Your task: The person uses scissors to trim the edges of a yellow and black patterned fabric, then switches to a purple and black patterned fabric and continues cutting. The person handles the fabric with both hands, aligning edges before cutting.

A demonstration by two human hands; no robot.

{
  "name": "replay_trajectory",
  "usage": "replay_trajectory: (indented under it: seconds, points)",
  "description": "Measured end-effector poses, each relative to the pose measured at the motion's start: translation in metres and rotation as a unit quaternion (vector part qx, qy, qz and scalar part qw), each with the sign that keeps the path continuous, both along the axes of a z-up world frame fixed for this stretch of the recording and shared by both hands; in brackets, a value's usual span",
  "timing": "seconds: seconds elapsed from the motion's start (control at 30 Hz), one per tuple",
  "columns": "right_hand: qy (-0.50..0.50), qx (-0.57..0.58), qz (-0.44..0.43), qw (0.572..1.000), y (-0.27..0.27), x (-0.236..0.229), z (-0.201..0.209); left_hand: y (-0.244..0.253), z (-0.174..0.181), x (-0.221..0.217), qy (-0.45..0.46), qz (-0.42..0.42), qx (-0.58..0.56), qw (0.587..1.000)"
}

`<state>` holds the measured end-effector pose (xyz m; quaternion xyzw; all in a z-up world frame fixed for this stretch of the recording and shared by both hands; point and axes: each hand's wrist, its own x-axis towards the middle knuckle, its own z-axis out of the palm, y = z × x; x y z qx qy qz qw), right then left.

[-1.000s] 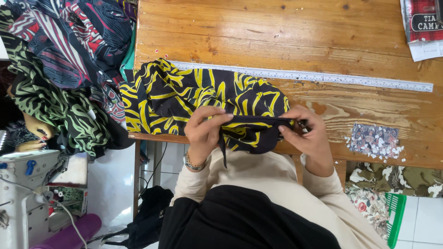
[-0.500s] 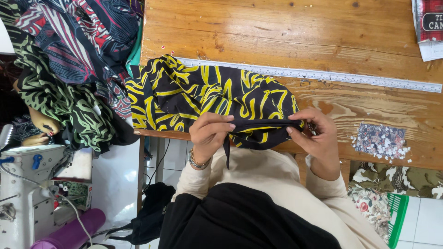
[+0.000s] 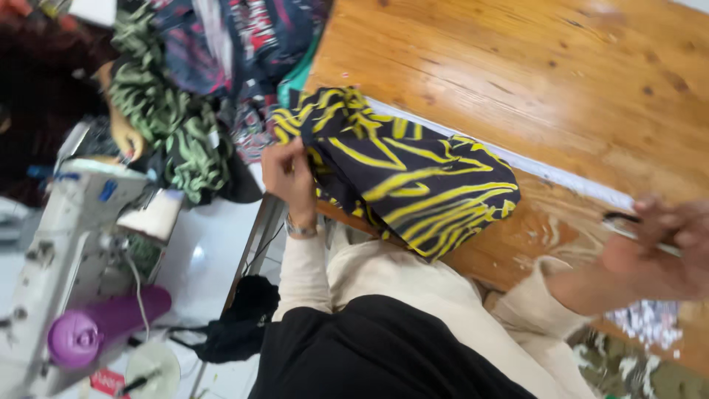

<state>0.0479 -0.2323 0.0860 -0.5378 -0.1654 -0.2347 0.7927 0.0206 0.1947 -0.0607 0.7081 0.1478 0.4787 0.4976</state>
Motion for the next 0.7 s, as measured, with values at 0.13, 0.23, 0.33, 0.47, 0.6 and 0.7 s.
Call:
replay_trajectory:
  seconds: [0.13, 0.23, 0.33, 0.47, 0.6, 0.7]
  points:
    - [0.186, -0.124, 0.098, 0.97, -0.018, 0.044, -0.058, 0.066, -0.07, -0.012, 0.136, 0.078, -0.138, 0.978]
    - [0.257, -0.196, 0.262, 0.909, 0.056, 0.053, -0.109, 0.033, -0.102, -0.034, 0.195, -0.072, 0.006, 0.978]
    - [0.275, -0.237, 0.458, 0.811, 0.144, 0.039, -0.116, -0.021, -0.116, -0.045, 0.105, -0.242, -0.025, 0.964]
    - [0.253, -0.194, 0.594, 0.738, 0.244, 0.033, -0.101, 0.004, -0.121, -0.054, 0.161, -0.28, -0.07, 0.944]
    - [0.204, -0.076, 0.554, 0.804, 0.313, 0.07, -0.088, 0.101, -0.131, -0.046, 0.198, -0.172, -0.116, 0.958]
    - [0.228, -0.058, 0.41, 0.881, 0.321, 0.08, -0.098, 0.173, -0.142, -0.02, 0.203, -0.044, -0.163, 0.964]
